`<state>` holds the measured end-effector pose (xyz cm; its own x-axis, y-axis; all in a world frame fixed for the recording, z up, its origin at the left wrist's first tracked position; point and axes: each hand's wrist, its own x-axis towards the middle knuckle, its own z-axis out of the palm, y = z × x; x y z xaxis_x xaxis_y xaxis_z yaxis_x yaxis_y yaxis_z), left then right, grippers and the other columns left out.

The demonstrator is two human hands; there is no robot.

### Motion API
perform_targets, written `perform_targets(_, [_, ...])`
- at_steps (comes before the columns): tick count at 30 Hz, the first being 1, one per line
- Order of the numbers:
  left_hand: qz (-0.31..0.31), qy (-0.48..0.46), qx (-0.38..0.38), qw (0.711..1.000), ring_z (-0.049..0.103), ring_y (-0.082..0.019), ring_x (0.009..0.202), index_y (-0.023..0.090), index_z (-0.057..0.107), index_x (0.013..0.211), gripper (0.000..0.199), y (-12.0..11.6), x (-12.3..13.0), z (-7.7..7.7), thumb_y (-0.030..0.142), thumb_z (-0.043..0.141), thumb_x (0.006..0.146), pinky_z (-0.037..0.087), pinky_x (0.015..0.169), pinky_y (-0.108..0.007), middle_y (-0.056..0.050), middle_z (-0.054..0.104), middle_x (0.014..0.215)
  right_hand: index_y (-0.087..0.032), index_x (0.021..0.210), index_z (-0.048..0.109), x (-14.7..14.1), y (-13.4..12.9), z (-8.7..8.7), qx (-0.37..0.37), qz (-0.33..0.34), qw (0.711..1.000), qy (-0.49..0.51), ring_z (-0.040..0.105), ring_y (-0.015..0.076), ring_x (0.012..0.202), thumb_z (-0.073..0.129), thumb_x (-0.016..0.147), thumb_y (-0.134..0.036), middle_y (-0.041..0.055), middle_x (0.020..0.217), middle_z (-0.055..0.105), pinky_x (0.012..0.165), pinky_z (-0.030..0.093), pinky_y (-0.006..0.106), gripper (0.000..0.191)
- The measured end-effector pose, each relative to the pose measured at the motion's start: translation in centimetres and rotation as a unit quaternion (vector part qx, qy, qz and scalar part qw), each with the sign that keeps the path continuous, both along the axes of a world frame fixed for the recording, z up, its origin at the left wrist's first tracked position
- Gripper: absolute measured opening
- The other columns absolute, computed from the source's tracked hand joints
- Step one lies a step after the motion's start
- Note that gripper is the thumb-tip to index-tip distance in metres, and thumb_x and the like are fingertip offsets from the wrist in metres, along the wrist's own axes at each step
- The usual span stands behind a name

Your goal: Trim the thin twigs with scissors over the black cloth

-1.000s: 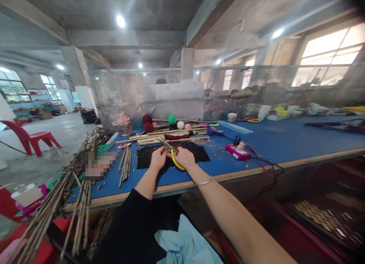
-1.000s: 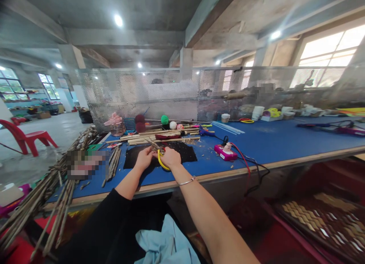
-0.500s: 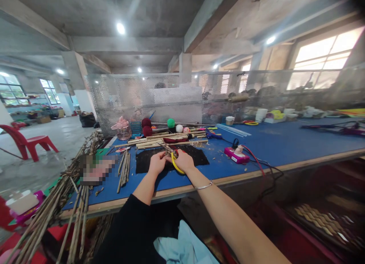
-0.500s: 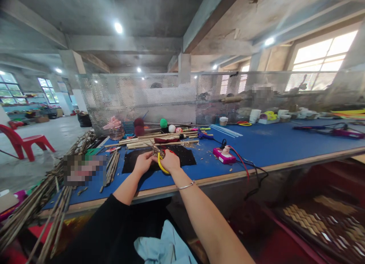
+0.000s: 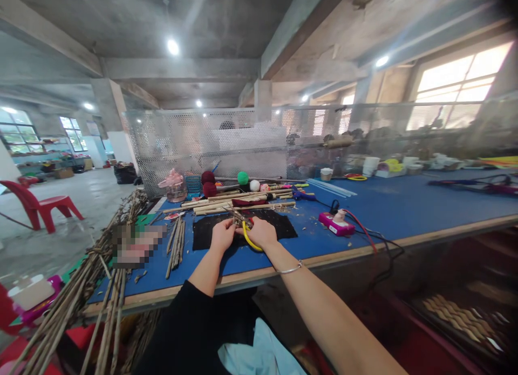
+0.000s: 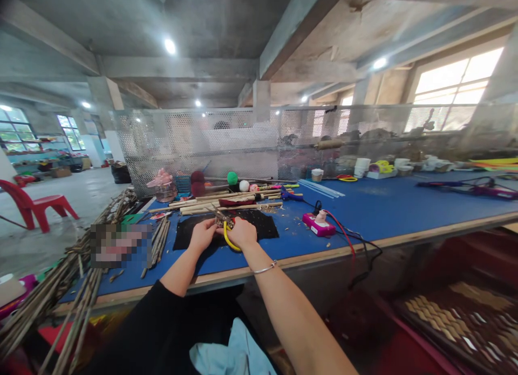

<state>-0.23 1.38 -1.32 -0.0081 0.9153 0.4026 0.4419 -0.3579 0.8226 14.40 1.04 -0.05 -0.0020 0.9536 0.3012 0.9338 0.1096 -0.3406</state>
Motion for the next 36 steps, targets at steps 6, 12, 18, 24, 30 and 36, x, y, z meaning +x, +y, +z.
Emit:
perform_targets(6, [0.007,0.016,0.009,1.0,0.061,-0.016,0.07,0.014,0.068,0.097,0.029,-0.3,0.1,0.1,0.016,0.049,0.074,0.044,0.07,-0.025,-0.004,0.068,0.071,-0.018,0.089,0.059,0.0,0.0,0.1,-0.006,-0.014,1.0,-0.009,0.063,0.0265,0.085,0.047,0.066,-0.071,0.0125,0.088,0.066,0.069,0.044,0.032,0.058])
perform_targets(12, [0.034,0.033,0.013,0.999,0.058,-0.014,0.063,0.014,0.069,0.092,0.027,-0.3,0.0,0.2,0.015,0.049,0.072,0.042,0.064,-0.023,-0.002,0.066,0.063,-0.018,0.089,0.06,0.0,0.2,-0.1,-0.012,-0.017,1.0,-0.012,0.063,0.0276,0.083,0.044,0.066,-0.073,0.0126,0.087,0.067,0.066,0.045,0.032,0.061])
perform_targets(18, [-0.001,-0.047,-0.007,0.999,0.059,-0.012,0.06,0.013,0.066,0.094,0.027,0.1,0.2,-0.2,0.015,0.048,0.074,0.046,0.062,-0.022,-0.003,0.067,0.07,-0.018,0.092,0.06,0.0,0.4,-0.5,0.005,-0.043,0.999,0.005,0.062,0.0253,0.085,0.043,0.068,-0.072,0.013,0.088,0.066,0.07,0.043,0.031,0.061])
perform_targets(24, [-0.06,-0.231,-0.077,0.968,0.062,-0.012,0.072,0.011,0.059,0.102,0.027,1.9,0.3,-1.5,0.013,0.045,0.079,0.051,0.067,-0.024,-0.008,0.068,0.091,-0.017,0.099,0.056,0.0,0.4,-0.5,0.031,-0.015,0.999,0.009,0.059,0.0249,0.093,0.045,0.068,-0.07,0.012,0.092,0.064,0.076,0.04,0.033,0.063])
perform_targets(30, [-0.061,-0.247,-0.114,0.96,0.063,-0.012,0.068,0.012,0.056,0.102,0.024,1.6,0.3,-1.3,0.016,0.046,0.08,0.051,0.061,-0.023,-0.01,0.067,0.094,-0.02,0.104,0.054,0.0,0.4,-0.4,0.026,0.037,0.999,0.012,0.056,0.0243,0.097,0.046,0.069,-0.068,0.0094,0.102,0.062,0.079,0.036,0.036,0.06])
perform_targets(36, [-0.08,-0.254,-0.116,0.957,0.064,-0.014,0.075,0.012,0.056,0.099,0.021,1.3,0.4,-1.0,0.016,0.051,0.079,0.052,0.067,-0.026,-0.011,0.067,0.094,-0.022,0.102,0.054,0.0,0.6,-0.4,0.026,0.068,0.997,0.011,0.055,0.0257,0.098,0.05,0.067,-0.067,0.0078,0.101,0.062,0.08,0.035,0.038,0.058])
